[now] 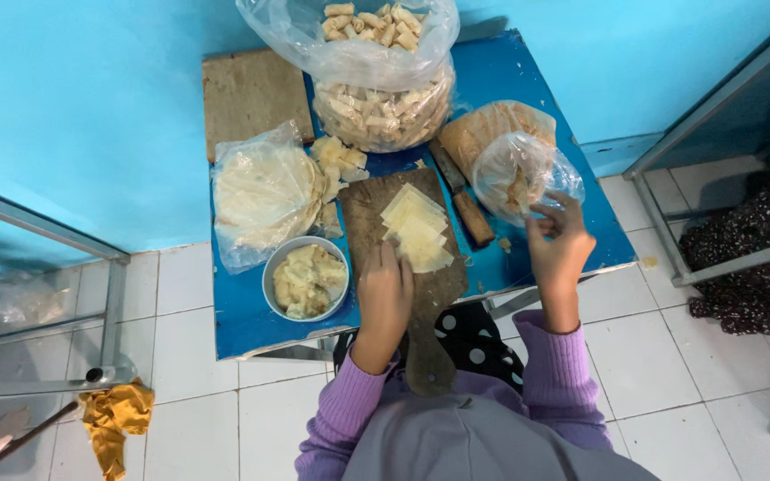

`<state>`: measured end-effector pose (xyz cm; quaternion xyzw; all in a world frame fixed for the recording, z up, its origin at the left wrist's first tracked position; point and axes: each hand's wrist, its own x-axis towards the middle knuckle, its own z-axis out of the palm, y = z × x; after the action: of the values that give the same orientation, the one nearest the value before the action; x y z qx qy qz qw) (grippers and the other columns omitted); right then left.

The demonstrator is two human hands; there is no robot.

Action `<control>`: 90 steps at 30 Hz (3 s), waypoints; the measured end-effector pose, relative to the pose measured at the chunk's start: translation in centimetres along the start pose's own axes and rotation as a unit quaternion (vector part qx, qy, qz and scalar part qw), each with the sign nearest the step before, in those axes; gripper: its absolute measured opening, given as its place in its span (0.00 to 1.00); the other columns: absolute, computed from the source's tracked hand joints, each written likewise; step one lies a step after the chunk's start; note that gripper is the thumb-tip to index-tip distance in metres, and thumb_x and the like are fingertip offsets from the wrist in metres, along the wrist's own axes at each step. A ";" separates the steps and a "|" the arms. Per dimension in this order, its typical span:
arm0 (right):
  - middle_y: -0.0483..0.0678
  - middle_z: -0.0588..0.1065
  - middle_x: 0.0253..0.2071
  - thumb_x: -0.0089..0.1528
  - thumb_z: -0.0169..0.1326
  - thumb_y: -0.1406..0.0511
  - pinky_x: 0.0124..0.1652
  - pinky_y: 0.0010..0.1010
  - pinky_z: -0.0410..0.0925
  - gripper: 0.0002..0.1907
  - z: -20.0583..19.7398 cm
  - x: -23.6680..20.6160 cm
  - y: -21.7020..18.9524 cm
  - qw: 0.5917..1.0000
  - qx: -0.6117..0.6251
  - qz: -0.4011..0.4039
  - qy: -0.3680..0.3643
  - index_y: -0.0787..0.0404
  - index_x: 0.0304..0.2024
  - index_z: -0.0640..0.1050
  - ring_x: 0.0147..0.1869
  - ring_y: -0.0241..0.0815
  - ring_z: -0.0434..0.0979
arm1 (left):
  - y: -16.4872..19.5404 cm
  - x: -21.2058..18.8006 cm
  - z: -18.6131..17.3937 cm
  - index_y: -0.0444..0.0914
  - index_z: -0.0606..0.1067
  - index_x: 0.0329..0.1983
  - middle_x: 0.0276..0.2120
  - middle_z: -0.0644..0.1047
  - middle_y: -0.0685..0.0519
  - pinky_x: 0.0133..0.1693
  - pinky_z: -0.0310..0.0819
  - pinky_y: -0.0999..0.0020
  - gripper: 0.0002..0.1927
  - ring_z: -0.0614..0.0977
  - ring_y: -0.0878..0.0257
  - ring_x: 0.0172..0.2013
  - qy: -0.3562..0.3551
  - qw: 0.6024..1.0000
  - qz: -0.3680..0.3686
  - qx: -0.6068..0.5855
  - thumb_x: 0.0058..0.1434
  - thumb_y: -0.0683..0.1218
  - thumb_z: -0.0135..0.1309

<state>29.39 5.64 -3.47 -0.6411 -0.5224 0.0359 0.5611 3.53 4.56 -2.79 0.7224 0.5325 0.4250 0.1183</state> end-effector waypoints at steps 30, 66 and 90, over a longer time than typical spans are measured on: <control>0.56 0.81 0.42 0.66 0.51 0.81 0.38 0.25 0.75 0.16 -1.9 0.9 2.2 0.996 0.069 -0.016 0.061 0.74 0.56 0.72 0.37 0.37 0.83 | 0.4 -1.7 -2.2 0.31 0.73 0.55 0.37 0.77 0.37 0.37 0.74 0.52 0.16 0.80 0.42 0.36 -0.019 0.994 -0.032 -0.098 0.63 0.36 0.54; 0.57 0.80 0.47 0.67 0.51 0.80 0.45 0.29 0.76 0.13 2.8 -9.0 -1.0 0.952 0.284 -0.003 -0.111 0.70 0.54 0.70 0.44 0.40 0.83 | 0.6 -2.0 -1.9 0.31 0.73 0.55 0.35 0.77 0.44 0.31 0.76 0.66 0.15 0.81 0.58 0.30 0.018 0.981 -0.054 -0.184 0.65 0.36 0.54; 0.56 0.76 0.43 0.75 0.51 0.82 0.46 0.32 0.80 0.18 -2.2 -3.7 1.1 0.963 0.096 -0.182 0.173 0.66 0.64 0.68 0.40 0.40 0.81 | 0.5 -1.9 -1.7 0.31 0.72 0.45 0.44 0.79 0.40 0.43 0.76 0.57 0.06 0.82 0.44 0.44 0.031 0.984 0.042 -0.170 0.66 0.33 0.50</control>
<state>29.82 1.70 -5.44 -0.4748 -0.5195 -0.1279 0.6988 2.44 2.23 -2.37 0.6996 0.4253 0.5363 0.2051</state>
